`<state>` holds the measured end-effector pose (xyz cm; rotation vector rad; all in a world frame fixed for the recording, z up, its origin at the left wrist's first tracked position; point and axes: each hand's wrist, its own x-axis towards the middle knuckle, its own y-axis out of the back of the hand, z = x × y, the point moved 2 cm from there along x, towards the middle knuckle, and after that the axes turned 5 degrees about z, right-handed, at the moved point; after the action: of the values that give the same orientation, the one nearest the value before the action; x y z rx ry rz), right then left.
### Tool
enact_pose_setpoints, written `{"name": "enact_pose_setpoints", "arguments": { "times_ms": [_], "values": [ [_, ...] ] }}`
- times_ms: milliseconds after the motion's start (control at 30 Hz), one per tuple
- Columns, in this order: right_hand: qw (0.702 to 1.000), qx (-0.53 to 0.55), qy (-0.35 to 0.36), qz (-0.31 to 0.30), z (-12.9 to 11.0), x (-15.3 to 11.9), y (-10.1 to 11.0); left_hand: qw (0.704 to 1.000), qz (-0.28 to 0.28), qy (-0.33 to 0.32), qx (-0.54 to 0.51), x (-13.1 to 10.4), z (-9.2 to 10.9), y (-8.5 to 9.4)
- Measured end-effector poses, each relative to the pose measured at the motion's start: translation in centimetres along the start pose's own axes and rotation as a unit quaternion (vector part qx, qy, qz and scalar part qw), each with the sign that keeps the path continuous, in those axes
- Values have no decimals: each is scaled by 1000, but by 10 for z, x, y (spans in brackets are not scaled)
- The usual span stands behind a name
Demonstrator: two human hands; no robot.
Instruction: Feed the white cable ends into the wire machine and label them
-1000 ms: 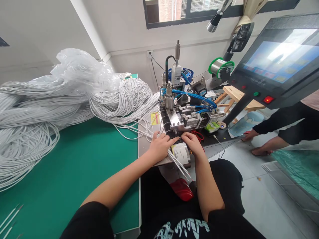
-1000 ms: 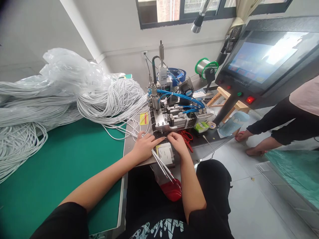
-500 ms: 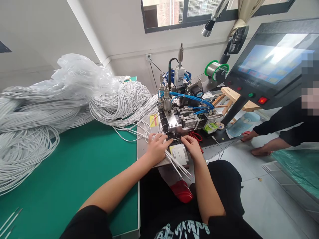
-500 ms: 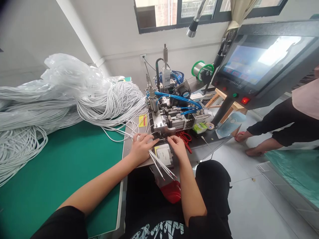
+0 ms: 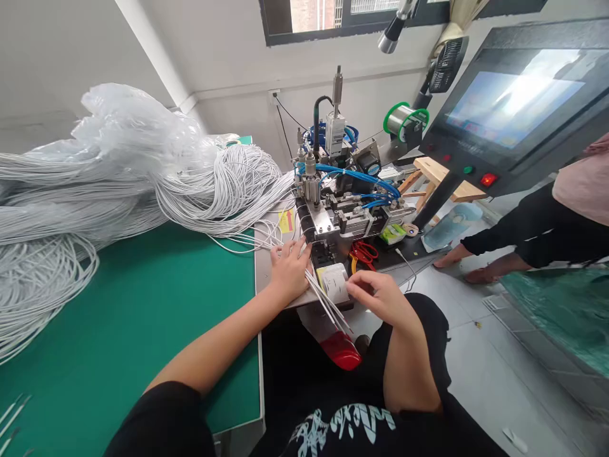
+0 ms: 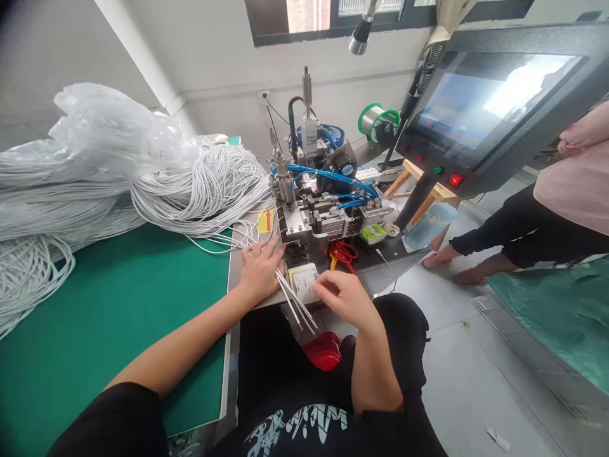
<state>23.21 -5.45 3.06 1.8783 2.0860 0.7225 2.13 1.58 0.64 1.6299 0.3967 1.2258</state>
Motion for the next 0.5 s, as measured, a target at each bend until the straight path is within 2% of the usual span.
{"name": "enact_pose_setpoints", "arguments": {
  "times_ms": [133,233,333,400,500],
  "values": [
    [987,-77,44,-133,-14,-8,-13,1000,4,-1,-4,0,1,2],
    [977,-121,59,-168,-18,-11,-20,999,42,-15,-16,0,-1,2],
    [978,-130,64,-148,-17,-13,-15,993,97,-58,-45,-1,-2,2],
    [987,-107,56,-106,-15,-14,-7,980,117,-139,-74,-1,1,4],
    [998,-46,33,-12,-7,-10,5,947,128,-276,-100,-1,11,10]
  ]
}}
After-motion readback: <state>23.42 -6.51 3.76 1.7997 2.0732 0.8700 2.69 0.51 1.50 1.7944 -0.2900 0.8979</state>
